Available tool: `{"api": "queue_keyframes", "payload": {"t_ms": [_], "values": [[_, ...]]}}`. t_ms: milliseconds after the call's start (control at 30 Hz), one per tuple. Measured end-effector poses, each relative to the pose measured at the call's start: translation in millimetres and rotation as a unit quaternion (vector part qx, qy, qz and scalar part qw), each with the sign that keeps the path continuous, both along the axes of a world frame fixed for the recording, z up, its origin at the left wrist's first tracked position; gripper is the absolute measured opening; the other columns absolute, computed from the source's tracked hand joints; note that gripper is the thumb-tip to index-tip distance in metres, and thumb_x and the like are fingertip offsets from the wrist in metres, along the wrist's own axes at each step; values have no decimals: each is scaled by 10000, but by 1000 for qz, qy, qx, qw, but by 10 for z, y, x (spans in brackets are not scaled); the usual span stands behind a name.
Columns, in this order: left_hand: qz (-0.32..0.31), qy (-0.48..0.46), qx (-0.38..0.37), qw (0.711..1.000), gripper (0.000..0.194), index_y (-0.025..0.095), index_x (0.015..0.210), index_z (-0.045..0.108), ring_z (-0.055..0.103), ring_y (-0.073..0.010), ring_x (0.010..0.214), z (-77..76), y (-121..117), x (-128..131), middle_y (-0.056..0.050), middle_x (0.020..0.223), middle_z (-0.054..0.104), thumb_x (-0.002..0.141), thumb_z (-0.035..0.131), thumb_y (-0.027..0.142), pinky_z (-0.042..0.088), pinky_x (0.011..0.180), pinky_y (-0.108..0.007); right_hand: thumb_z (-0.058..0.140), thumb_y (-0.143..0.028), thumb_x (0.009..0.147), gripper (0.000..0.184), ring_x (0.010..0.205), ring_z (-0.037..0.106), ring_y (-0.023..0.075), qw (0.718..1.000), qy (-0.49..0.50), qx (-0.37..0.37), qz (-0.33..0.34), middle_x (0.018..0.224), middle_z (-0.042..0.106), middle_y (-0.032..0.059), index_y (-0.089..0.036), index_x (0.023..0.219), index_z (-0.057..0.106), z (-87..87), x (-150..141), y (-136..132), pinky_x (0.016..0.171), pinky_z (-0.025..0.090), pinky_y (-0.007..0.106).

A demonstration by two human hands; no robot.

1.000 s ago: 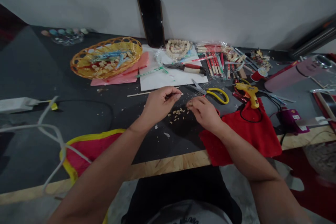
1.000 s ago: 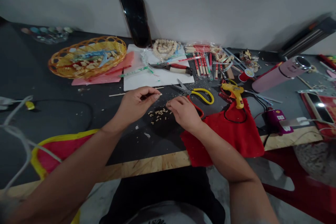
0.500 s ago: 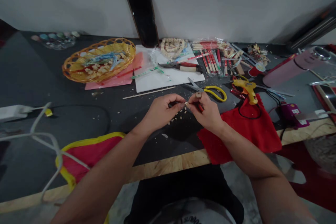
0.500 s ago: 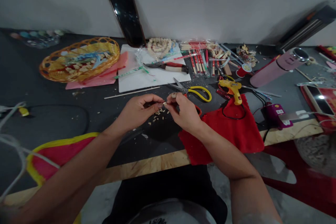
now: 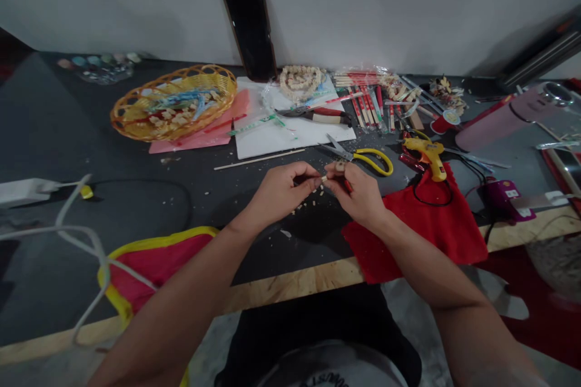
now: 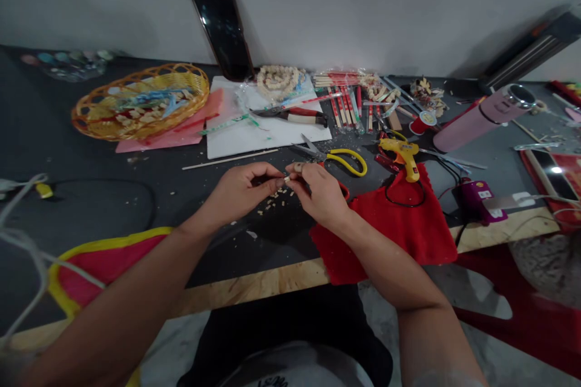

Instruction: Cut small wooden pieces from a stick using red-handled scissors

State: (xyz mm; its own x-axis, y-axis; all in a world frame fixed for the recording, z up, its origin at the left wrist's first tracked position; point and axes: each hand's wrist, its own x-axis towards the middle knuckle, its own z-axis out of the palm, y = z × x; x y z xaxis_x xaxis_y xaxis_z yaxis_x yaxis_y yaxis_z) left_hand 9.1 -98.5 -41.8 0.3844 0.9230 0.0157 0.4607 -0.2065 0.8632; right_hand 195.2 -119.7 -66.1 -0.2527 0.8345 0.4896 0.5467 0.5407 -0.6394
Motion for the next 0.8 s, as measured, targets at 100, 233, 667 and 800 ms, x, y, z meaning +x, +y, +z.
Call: {"api": "queue_keyframes", "payload": {"t_ms": [100,233,667,800], "values": [[-1,10,10,1000,217,186,844,702,602,-130,647,-29,0,-11,-4,741,713,843,583,366,422,567,-217,544,-223,920,73,899,657,191,1000,-14,9,14,914,711,54,-220,917,617,8,11,6,825,540,355],[-10,11,24,1000,208,193,871,708,606,-127,661,-63,-2,-29,3,757,715,839,581,354,427,577,-209,543,-216,922,90,895,657,187,1000,-15,3,16,904,713,51,-219,898,629,19,14,6,824,541,353],[2,30,26,999,184,193,850,719,594,-118,622,-25,-15,-15,14,733,718,823,581,313,414,563,-206,553,-215,914,86,889,663,184,1000,-10,-7,18,898,715,54,-213,894,636,25,9,6,813,542,338],[-1,26,24,999,184,192,841,715,603,-123,635,-36,-11,-17,8,731,717,820,582,317,418,564,-209,560,-210,911,75,882,665,182,1000,-8,-2,17,900,717,51,-217,887,631,14,6,9,800,546,336]]}}
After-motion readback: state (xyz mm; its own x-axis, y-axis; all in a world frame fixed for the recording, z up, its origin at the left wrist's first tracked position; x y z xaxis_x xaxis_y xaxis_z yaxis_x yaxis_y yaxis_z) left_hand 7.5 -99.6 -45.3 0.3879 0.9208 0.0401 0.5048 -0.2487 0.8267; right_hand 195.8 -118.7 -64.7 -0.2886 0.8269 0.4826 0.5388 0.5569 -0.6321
